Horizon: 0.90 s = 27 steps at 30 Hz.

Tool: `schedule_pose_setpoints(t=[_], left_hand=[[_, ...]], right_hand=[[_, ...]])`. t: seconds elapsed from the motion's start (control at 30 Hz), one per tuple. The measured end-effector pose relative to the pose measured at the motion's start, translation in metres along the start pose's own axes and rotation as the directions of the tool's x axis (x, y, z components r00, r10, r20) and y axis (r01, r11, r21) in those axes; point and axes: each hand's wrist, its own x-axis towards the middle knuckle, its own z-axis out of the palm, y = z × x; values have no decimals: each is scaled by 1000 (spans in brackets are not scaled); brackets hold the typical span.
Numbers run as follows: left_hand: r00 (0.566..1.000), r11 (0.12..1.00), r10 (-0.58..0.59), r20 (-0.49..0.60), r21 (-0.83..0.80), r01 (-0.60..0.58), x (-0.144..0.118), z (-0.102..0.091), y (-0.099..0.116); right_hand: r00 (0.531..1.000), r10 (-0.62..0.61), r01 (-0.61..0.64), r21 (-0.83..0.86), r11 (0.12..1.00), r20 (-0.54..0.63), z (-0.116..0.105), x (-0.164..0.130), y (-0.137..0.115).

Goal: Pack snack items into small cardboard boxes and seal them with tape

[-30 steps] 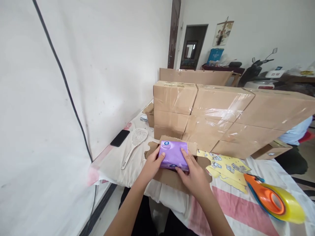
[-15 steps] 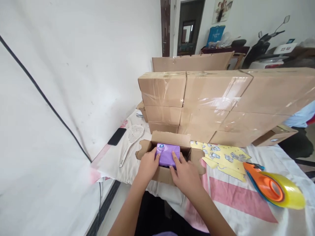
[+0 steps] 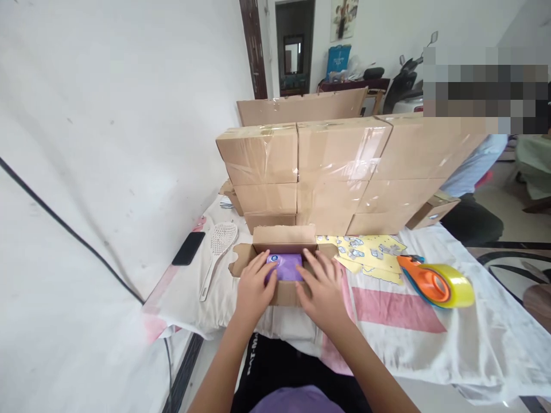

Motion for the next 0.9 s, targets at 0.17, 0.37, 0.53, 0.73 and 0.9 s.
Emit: schedule_pose_setpoints(t=[0.17,0.37,0.53,0.73,0.9], left_hand=[[803,959,-236,-547,-263,103,-35,-13,-74],[988,880,-20,152,-466,89,-31,-4,-100],[964,880,79,255,-472,53,-28,-4,-80],[976,804,-217,30,-562,196,-14,1,-66],[929,737,-371,-10,-612,288,-2,10,-51]], right_hand=[[887,443,-325,502,802,-133,0,-40,38],[941,339,-247,671,699,-7,21,-37,38],[970,243,-169,624,763,-34,34,-17,26],[891,449,-173,869,464,-63,40,4,45],[892,451,-202,918,340,29,45,37,55]])
